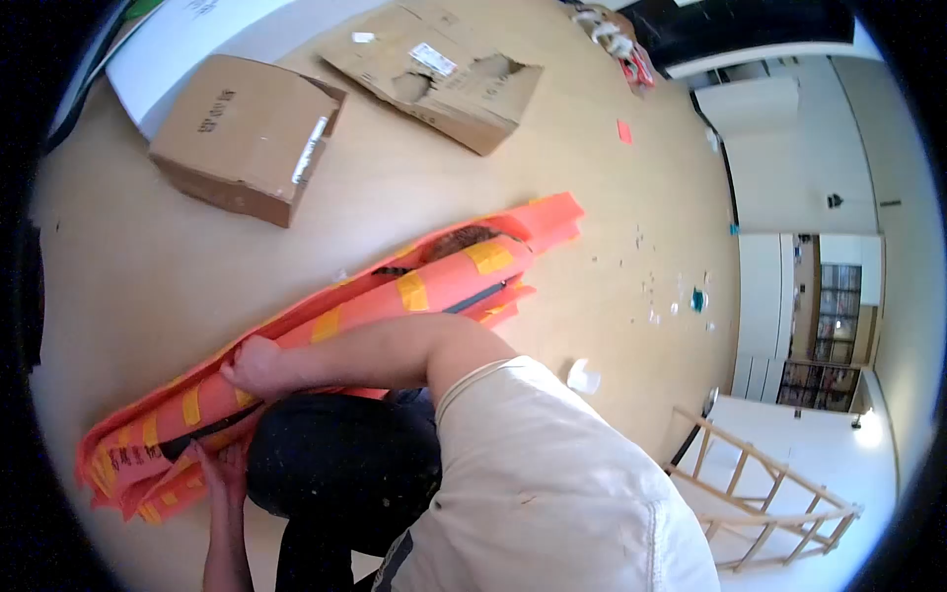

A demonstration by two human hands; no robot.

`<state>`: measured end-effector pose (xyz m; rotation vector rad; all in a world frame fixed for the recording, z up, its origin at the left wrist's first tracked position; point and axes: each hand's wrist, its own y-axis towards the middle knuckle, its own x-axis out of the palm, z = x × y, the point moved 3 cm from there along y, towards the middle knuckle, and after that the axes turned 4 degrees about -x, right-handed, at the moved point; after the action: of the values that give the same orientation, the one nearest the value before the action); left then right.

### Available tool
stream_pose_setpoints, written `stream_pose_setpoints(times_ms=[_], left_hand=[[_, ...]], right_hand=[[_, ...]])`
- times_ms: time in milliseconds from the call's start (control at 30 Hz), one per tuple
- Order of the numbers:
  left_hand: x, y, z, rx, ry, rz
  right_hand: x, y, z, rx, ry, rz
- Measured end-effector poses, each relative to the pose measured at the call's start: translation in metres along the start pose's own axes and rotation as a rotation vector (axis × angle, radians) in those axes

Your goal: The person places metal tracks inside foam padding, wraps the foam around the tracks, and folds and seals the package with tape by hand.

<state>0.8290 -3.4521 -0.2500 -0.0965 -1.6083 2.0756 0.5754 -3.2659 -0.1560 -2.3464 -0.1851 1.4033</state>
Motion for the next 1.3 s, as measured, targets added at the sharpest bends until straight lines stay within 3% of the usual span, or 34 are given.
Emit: stream_pose_setpoints(times_ms=[267,333,500,767,833,867,967,1033,1100,1133,1167,1233,1300], left_hand=[[0.016,-0.016,0.010,0.018,0.087,-0.084],[0.018,-0.015,0.010,0.020,0.024,0.056],[0.019,-0.018,0.009,0.008,0.012,0.088],[0.024,-0.017,0.011,0.012,0.101,0.082],[0.030,-0.013,0.005,-0.011,0.255,-0.132],[0.025,-0.010,0.006,-0.011,0.261,-0.133],[0.026,-0.023,0.015,0.005,1.247,0.122],[0.090,-0.071,0.023,0.155,1.781,0.104],[0.142,-0.096,0.030,0.434,2.042,0.002],[0.157,-0.105,0.030,1.066,2.207,-0.044],[0.166,-0.100,0.029,1.070,2.211,-0.043],[0.227,-0.107,0.022,1.335,2.178,-0.375],[0.226,-0.073,0.004,1.289,2.225,-0.400]], right_hand=[[0.031,0.020,-0.002,-0.018,0.017,0.131],[0.029,0.020,-0.001,-0.040,0.005,0.140],[0.016,0.014,-0.007,0.023,0.144,0.004],[0.046,0.031,-0.002,0.029,-0.002,0.073],[0.047,0.029,0.000,0.021,0.013,0.067],[0.048,0.028,0.001,0.016,0.027,0.067],[0.042,0.019,0.005,0.004,0.053,0.083],[0.040,0.009,0.008,-0.006,0.069,0.097],[0.040,-0.002,0.010,-0.056,0.089,0.172],[0.040,-0.008,0.015,-0.054,0.088,0.179],[0.039,-0.015,0.021,-0.063,0.236,0.213],[0.034,-0.035,0.036,-0.072,0.382,0.255],[0.033,-0.067,0.062,0.060,0.570,0.290]])
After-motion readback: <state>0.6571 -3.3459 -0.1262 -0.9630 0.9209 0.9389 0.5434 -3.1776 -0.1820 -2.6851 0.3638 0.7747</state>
